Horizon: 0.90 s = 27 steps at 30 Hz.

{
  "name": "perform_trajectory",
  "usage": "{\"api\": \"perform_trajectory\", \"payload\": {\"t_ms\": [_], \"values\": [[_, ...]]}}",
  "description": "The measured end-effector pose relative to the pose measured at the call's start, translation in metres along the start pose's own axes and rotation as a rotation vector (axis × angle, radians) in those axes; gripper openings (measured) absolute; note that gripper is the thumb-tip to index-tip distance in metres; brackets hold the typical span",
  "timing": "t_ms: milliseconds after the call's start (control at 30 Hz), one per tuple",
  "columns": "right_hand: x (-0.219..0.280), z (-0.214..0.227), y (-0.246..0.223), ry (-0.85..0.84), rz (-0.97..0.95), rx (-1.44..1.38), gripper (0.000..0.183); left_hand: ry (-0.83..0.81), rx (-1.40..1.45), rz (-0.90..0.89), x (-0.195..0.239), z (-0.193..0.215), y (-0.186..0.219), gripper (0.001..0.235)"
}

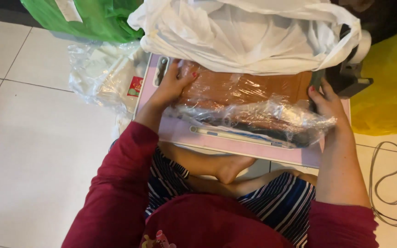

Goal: The person sits on the floor and places a white plastic bag containing a blue item onto a pink tray. They smooth the bag, apply a shipping label, and then place a brown wrapped item on top of the bag. The person adjusts the items on the tray to ensure they are secure.

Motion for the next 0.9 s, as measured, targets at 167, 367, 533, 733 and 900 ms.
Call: {"api": "perform_trajectory", "payload": {"t_ms": [167, 367, 533, 733, 900], "values": [[0.016, 0.053, 0.008, 0.093, 0.152, -0.169, 0.063, -0.014, -0.500, -0.160, 0.017, 0.032, 0.034, 0.083], [0.051, 0.002, -0.129, 0.102, 0.618, 0.222, 0.073, 0.018, -0.370, -0.120, -0.016, 0.010, 0.062, 0.062], [0.060, -0.071, -0.180, 0.006, 0.672, 0.474, 0.058, 0.137, -0.081, -0.326, -0.041, -0.009, 0.093, 0.079], [0.024, -0.086, -0.187, 0.174, 0.743, 0.622, 0.052, 0.133, 0.305, -0.087, -0.073, -0.032, 0.090, 0.104], [0.034, -0.087, -0.214, 0.322, 0.950, 0.777, 0.050, 0.112, 0.470, -0.016, -0.071, -0.047, 0.083, 0.119]]}}
Point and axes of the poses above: each hand's wrist, its own x-axis away from the middle knuckle, its own z-axis out of the back of the hand, y = z × x, the point moved 7 cm from there along -x, towards the middle knuckle, and after that the axes turned 10 degrees about -y, right-handed, at the moved point
